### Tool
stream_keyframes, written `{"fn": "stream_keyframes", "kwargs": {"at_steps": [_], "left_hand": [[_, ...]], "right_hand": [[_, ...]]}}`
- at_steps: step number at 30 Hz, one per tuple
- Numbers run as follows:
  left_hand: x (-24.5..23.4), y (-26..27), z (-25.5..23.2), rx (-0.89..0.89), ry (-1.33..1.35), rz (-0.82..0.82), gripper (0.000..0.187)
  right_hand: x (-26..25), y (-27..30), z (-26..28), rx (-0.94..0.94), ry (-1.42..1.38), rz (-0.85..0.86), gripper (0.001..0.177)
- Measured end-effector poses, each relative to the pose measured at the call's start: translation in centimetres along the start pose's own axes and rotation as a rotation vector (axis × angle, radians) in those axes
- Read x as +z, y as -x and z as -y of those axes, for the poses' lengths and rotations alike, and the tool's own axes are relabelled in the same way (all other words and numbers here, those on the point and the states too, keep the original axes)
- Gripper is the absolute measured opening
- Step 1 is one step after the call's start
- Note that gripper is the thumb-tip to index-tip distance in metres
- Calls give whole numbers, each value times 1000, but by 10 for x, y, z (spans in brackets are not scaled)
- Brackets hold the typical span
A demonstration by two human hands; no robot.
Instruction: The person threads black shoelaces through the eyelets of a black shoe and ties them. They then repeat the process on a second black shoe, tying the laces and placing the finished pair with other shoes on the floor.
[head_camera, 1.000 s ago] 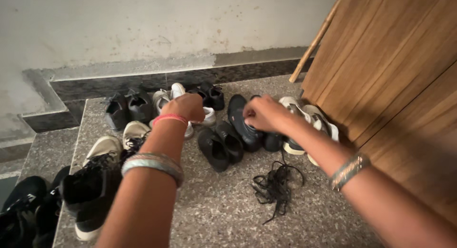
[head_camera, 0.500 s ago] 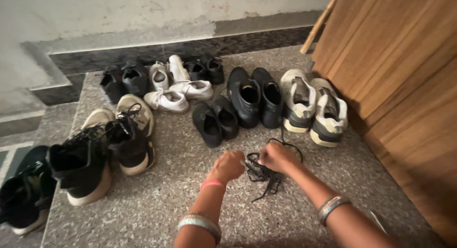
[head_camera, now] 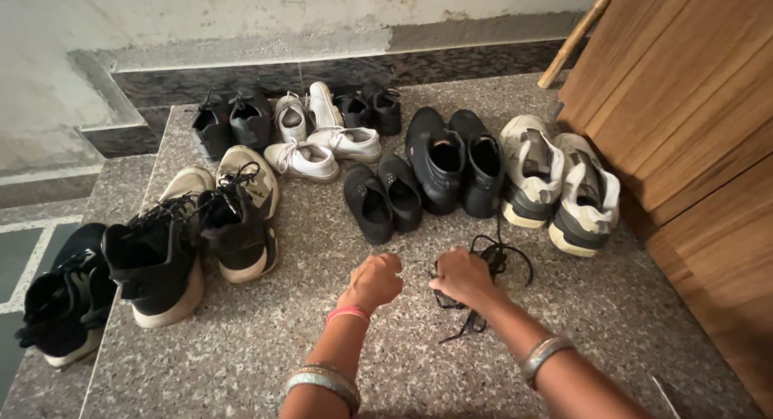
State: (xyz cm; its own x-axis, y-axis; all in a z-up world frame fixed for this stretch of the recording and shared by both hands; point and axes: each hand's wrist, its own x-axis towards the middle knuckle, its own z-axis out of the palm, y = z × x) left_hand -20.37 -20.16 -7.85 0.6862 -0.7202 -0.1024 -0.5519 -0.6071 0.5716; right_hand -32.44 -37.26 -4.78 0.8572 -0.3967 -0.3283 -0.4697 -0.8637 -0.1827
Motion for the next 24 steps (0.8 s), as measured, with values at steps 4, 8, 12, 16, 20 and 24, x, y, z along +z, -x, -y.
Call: {"fn": "stream_keyframes", "kwargs": {"at_steps": [4,8,12,16,20,24], "left_hand": [[21,-10,9,117,-52,-75,27],[14,-1,8,36,-11,-84,26],[-4,-2,10,95,103,-170,25],[-18,-13,5,-15,140,-173,30],[-28,-26,-9,85,205,-337,33],[-54,-27,-37,72,455,-333,56]], "right_hand": [[23,-8,2,-54,-97,-208,25],[35,-18,-2,-70,12,-253,16],[14,-14,3,-69,-282,-299,23],[-27,-34,11,-92,-548,-421,33],[-67,-31,16,-217,-716,-443,16],[-106,-11,33,-284,-840,-458,17]]}}
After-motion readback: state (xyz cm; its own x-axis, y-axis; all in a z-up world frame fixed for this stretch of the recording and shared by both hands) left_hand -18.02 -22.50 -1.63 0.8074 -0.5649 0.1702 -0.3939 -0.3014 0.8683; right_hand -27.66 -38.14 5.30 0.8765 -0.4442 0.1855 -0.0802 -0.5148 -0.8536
